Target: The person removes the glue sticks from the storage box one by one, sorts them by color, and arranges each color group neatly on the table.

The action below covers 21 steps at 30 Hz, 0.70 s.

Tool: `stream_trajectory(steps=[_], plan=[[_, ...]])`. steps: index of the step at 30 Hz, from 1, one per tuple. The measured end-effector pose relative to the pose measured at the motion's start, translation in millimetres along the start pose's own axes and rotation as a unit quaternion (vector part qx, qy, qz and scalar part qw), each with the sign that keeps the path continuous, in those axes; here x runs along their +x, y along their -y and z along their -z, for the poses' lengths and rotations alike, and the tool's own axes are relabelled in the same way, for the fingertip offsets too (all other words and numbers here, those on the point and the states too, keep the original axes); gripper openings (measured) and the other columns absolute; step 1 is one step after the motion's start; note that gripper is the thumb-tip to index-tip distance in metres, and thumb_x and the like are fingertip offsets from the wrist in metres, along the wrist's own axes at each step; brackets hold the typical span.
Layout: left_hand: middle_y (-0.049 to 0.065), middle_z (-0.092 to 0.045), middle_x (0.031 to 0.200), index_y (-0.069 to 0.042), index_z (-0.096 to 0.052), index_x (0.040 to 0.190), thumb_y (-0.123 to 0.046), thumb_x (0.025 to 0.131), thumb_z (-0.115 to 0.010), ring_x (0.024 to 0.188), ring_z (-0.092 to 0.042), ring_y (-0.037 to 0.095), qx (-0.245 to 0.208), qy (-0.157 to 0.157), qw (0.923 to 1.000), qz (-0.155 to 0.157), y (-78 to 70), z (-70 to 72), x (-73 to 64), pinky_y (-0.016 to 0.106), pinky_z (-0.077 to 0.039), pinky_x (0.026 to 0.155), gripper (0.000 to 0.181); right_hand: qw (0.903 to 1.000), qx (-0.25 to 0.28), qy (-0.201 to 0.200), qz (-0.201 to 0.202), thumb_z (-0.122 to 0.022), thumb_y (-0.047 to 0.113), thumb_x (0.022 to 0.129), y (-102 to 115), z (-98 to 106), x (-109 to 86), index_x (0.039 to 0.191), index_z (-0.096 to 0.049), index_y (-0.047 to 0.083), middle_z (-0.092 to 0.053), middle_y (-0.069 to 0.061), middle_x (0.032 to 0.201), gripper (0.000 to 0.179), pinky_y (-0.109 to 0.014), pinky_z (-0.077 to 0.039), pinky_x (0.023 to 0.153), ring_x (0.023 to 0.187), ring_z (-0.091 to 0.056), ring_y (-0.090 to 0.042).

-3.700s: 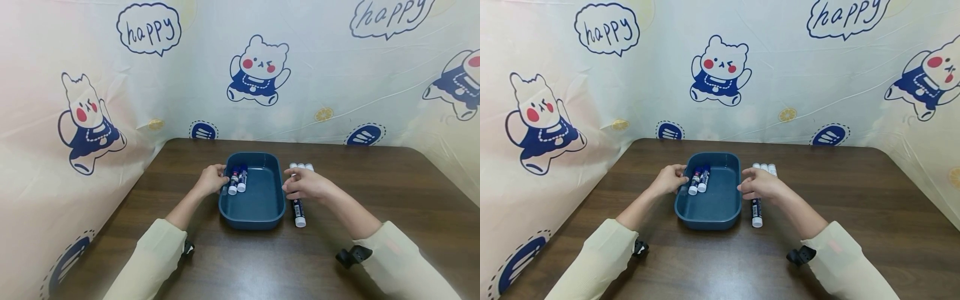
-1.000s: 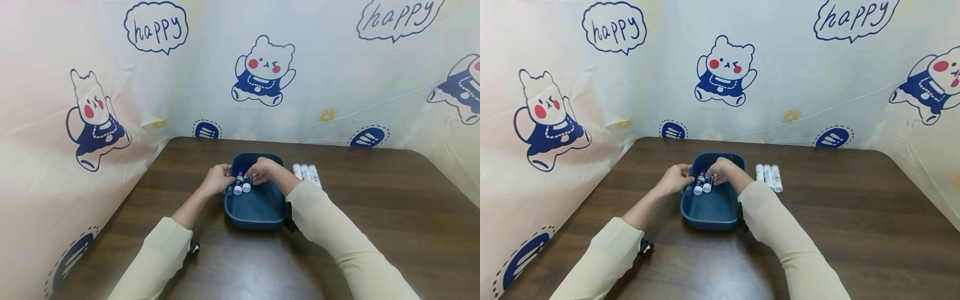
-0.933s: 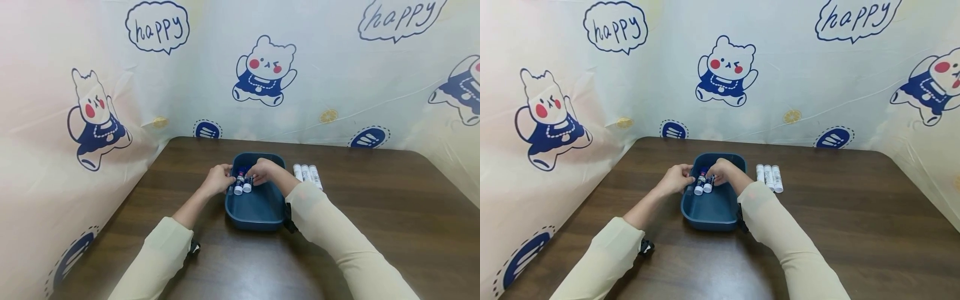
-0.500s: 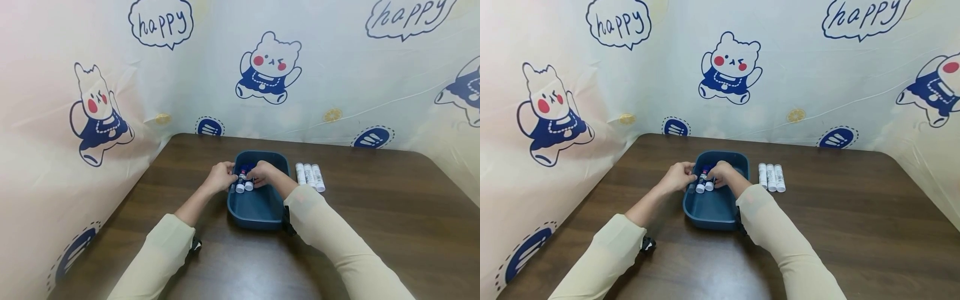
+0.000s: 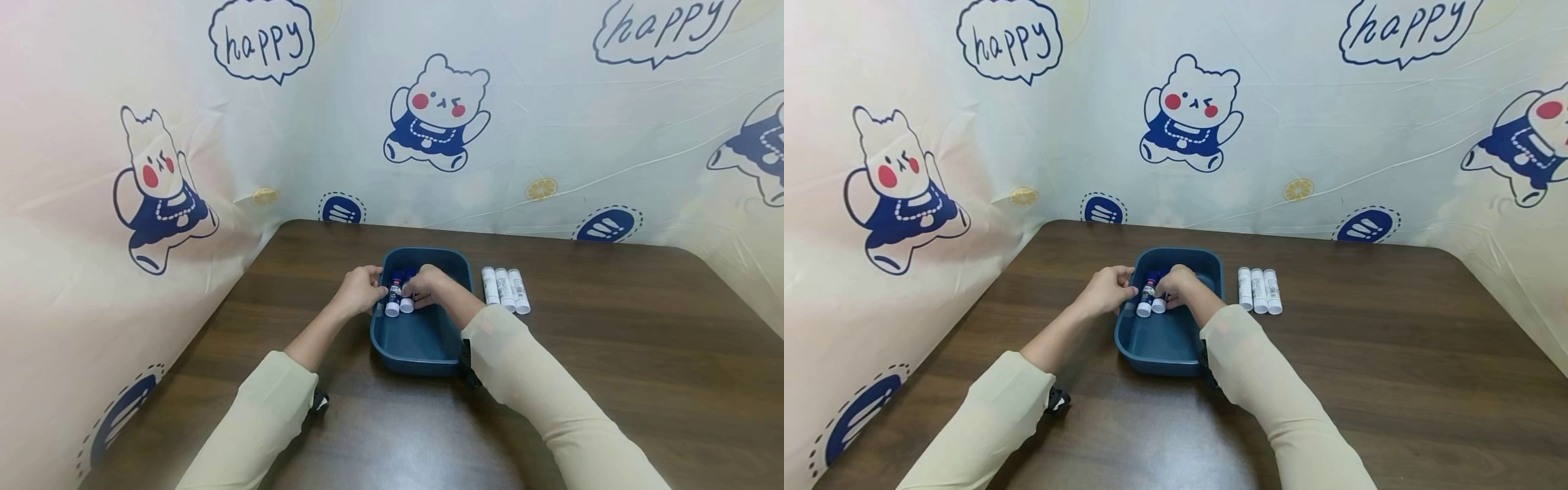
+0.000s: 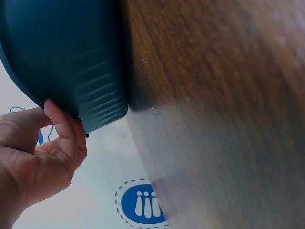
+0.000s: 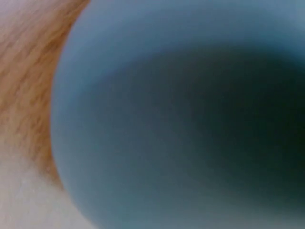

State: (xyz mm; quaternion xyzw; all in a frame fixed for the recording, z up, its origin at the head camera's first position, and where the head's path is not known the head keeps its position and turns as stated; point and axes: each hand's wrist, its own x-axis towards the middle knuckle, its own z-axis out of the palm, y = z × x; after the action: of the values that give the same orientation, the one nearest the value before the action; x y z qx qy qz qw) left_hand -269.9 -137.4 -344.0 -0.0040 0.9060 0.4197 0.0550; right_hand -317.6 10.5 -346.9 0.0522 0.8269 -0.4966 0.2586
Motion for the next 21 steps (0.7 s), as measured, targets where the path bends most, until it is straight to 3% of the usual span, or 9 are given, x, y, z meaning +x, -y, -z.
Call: stream_trajectory(steps=[16,21], plan=[[0.012,-0.050,0.084,-0.003,-0.042,0.137,-0.008,0.091,-0.058,0.055,-0.052,0.016,-0.006,0.003,1.0000,0.005,-0.7,0.4,-0.2,0.023,-0.051,0.052,0.049,0.9962,0.073,0.040,-0.027,-0.064,-0.001,0.083,-1.1,11.3,3.3,0.134,-0.031,-0.005,-0.049,-0.019,0.107,0.061,-0.033,-0.053,0.075,0.086,-0.055,-0.025],[0.013,-0.051,0.085,-0.003,-0.042,0.137,-0.008,0.091,-0.058,0.055,-0.054,0.018,-0.009,0.003,0.9999,0.006,-0.9,0.6,-0.3,0.024,-0.052,0.052,0.049,0.9934,0.094,0.050,-0.041,-0.064,0.000,0.083,-2.1,14.1,4.7,0.129,-0.038,-0.005,-0.053,-0.017,0.100,0.052,-0.031,-0.054,0.073,0.078,-0.058,-0.022]])
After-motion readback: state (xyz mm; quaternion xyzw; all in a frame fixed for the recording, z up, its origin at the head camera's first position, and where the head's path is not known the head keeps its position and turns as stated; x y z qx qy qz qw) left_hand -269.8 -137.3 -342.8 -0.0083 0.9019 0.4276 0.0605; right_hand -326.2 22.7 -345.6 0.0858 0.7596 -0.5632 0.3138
